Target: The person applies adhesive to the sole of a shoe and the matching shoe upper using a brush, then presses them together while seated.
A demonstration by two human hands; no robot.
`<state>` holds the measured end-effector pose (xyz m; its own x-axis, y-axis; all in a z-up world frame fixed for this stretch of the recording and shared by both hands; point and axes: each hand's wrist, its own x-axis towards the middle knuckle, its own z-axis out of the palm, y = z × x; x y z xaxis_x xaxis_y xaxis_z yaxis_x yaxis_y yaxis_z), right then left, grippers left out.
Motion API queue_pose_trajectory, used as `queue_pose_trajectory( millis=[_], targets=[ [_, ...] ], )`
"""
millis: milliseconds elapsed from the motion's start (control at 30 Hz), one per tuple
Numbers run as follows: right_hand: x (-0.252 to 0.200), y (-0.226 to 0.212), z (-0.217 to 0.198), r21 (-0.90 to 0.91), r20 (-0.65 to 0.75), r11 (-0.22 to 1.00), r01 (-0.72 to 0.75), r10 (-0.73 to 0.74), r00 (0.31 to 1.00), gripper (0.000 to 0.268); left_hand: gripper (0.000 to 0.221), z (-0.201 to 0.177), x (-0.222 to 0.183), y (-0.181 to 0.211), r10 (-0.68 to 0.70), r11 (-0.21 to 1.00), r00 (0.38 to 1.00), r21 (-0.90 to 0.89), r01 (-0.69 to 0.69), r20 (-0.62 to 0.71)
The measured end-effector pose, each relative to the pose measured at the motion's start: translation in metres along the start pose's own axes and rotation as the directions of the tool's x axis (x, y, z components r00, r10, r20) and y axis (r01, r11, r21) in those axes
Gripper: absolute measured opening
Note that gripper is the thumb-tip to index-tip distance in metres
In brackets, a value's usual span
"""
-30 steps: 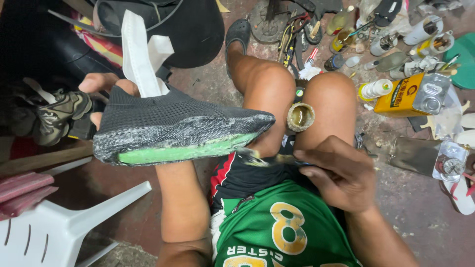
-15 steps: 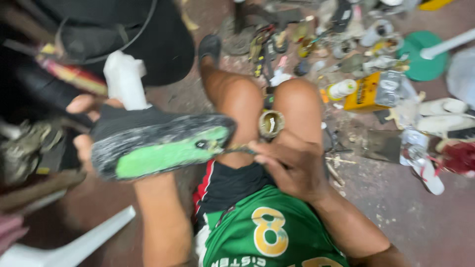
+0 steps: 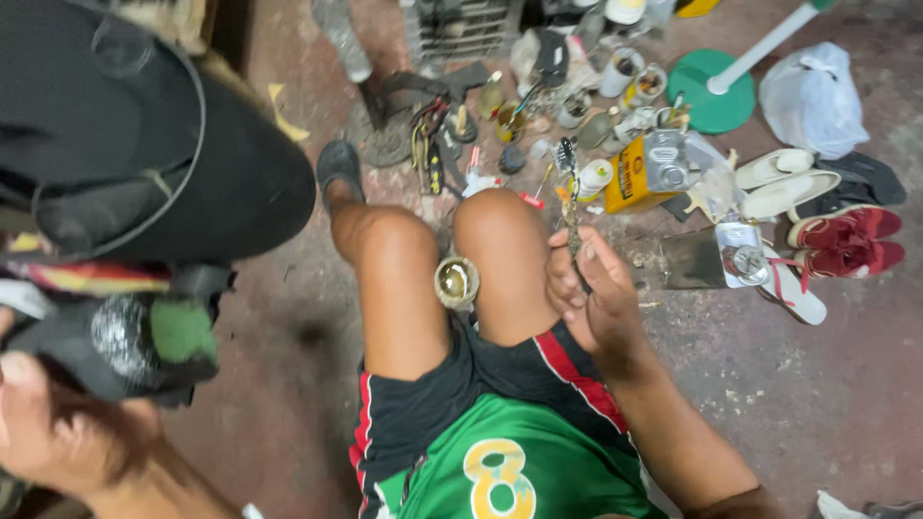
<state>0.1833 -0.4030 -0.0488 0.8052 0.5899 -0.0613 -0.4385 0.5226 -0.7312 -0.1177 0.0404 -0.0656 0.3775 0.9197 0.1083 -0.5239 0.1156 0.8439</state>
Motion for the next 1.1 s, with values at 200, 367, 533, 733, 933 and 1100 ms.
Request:
queue_pose_trajectory(
  millis=[200,367,533,733,933,1100],
  targets=[
    [0.009,0.015,-0.005,0.055,0.009,0.997,-0.061,0.06,0.998,0.042,0.032,-0.003,0.012,-0.01,0.056,0.973,0.998,0.223,-0.053,-0.007],
    [0.007,0.025,-0.018,-0.124,0.015,0.992,-0.02,0.022,1.0,0.045,0.034,-0.004,0.022,-0.01,0.058,0.935,0.998,0.352,-0.051,-0.008],
    [0.008,0.025,-0.016,-0.688,0.038,0.724,0.05,-0.032,0.999,0.036,0.036,-0.015,0.024,-0.01,0.1,0.864,0.995,0.496,-0.085,-0.004],
    [0.0,-0.027,0.013,-0.949,0.008,0.314,0.023,-0.05,0.999,0.021,0.03,-0.064,-0.015,0.007,0.009,0.919,0.999,0.395,0.008,-0.04],
    [0.005,-0.075,0.074,-0.881,0.44,-0.168,0.442,0.05,0.897,0.014,0.025,-0.03,-0.02,0.014,-0.01,0.95,1.0,0.313,0.005,0.015],
    [0.025,-0.05,0.085,-0.783,0.443,-0.351,0.514,0.265,0.856,0.021,0.021,0.017,-0.034,0.021,-0.04,0.963,0.997,0.269,0.022,0.063]
  ],
)
